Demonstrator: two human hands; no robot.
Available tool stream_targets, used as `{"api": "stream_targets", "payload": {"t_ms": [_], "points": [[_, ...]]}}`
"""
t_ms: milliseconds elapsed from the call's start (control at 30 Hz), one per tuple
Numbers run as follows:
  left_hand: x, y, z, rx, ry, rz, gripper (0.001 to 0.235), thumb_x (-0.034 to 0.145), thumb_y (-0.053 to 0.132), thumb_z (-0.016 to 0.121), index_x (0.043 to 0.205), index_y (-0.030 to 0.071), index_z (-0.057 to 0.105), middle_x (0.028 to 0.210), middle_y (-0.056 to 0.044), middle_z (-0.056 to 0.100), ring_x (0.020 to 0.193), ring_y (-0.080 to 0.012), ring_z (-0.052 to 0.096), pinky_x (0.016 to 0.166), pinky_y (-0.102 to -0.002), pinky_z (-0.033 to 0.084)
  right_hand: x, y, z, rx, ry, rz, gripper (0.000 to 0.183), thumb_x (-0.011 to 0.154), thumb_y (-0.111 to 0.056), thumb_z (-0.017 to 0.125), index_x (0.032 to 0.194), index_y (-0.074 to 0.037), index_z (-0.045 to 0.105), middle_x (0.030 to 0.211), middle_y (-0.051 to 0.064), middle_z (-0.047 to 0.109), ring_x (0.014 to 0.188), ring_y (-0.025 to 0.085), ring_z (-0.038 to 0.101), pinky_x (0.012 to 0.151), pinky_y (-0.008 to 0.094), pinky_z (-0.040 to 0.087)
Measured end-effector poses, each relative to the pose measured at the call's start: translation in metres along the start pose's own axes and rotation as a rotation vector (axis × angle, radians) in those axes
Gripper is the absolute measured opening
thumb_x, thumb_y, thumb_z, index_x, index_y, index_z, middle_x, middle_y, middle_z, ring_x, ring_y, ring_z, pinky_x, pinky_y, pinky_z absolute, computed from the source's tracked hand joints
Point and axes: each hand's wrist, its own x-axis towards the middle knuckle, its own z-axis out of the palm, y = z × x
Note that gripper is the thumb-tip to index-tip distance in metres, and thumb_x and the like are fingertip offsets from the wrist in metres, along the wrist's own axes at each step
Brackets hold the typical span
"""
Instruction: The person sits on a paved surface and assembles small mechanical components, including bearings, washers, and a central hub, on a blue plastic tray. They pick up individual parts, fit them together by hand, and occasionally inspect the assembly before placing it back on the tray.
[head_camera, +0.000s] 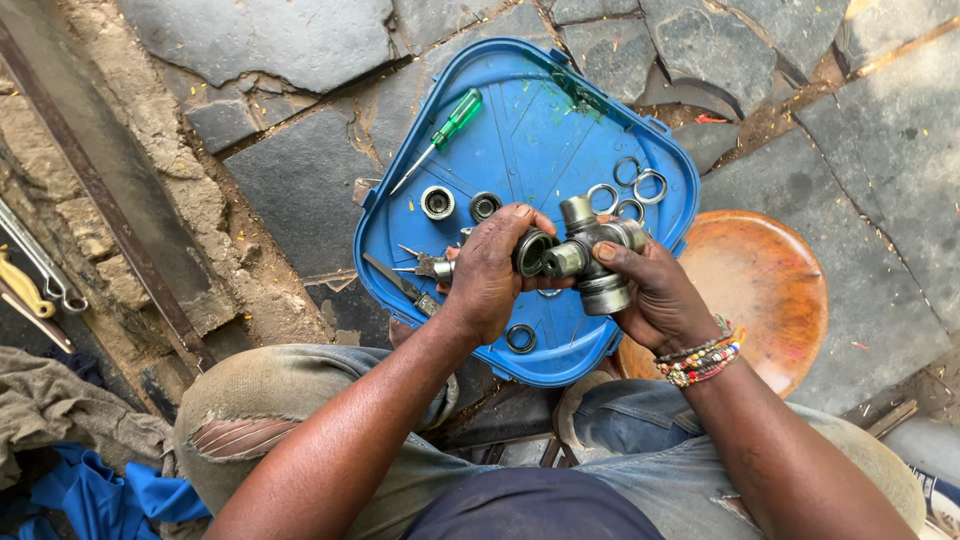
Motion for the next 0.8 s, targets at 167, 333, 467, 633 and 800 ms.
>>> {"api": "stream_targets", "payload": {"t_ms": [167, 333, 467, 633, 800], "points": [[0.001, -0.009, 0.001, -0.015, 0.051, -0.033, 0.038, 0.107, 0.039, 0.041, 0.106, 0.004, 0.056, 0.093, -0.013, 0.064, 0.079, -0.0229, 0.071, 0.07, -0.041, 0.066, -0.003, -0.003, 0.001, -0.017, 0.035, -0.041, 0.037, 0.092, -0.012, 0.076, 0.123, -0.009, 0.056, 0.109, 0.008, 0.069, 0.095, 0.018, 0.07, 0.078, 0.034, 0.059], [0.004, -0.01, -0.003, -0.009, 0.083, -0.034, 0.04, 0.107, 0.042, 0.039, 0.108, 0.006, 0.056, 0.091, -0.015, 0.066, 0.075, -0.0235, 0.072, 0.065, -0.038, 0.063, -0.004, -0.007, 0.016, -0.09, 0.081, -0.161, 0.041, 0.088, -0.008, 0.077, 0.123, -0.011, 0.056, 0.109, 0.009, 0.069, 0.096, 0.02, 0.071, 0.08, 0.037, 0.061], [0.005, -0.018, -0.01, 0.009, 0.115, -0.036, 0.041, 0.108, 0.045, 0.042, 0.112, 0.007, 0.057, 0.089, -0.01, 0.063, 0.07, -0.0179, 0.065, 0.059, -0.033, 0.055, -0.006, -0.008, 0.02, -0.134, 0.083, -0.223, 0.043, 0.087, -0.004, 0.078, 0.122, -0.01, 0.054, 0.109, 0.01, 0.068, 0.094, 0.021, 0.071, 0.08, 0.039, 0.062], [0.006, -0.026, -0.013, 0.028, 0.118, -0.034, 0.041, 0.107, 0.045, 0.045, 0.115, 0.007, 0.058, 0.084, -0.008, 0.059, 0.065, -0.0151, 0.059, 0.055, -0.03, 0.049, -0.006, -0.008, 0.019, -0.184, 0.094, -0.285, 0.045, 0.087, 0.001, 0.078, 0.122, -0.01, 0.052, 0.108, 0.008, 0.065, 0.094, 0.019, 0.07, 0.078, 0.038, 0.062], [0.006, -0.026, -0.013, -0.017, 0.095, -0.058, 0.038, 0.107, 0.045, 0.046, 0.115, 0.008, 0.056, 0.086, -0.007, 0.06, 0.064, -0.0152, 0.059, 0.054, -0.03, 0.048, -0.006, -0.007, 0.019, -0.263, 0.134, -0.33, 0.048, 0.084, 0.004, 0.079, 0.122, -0.01, 0.052, 0.106, 0.007, 0.065, 0.092, 0.016, 0.069, 0.08, 0.036, 0.063]]}}
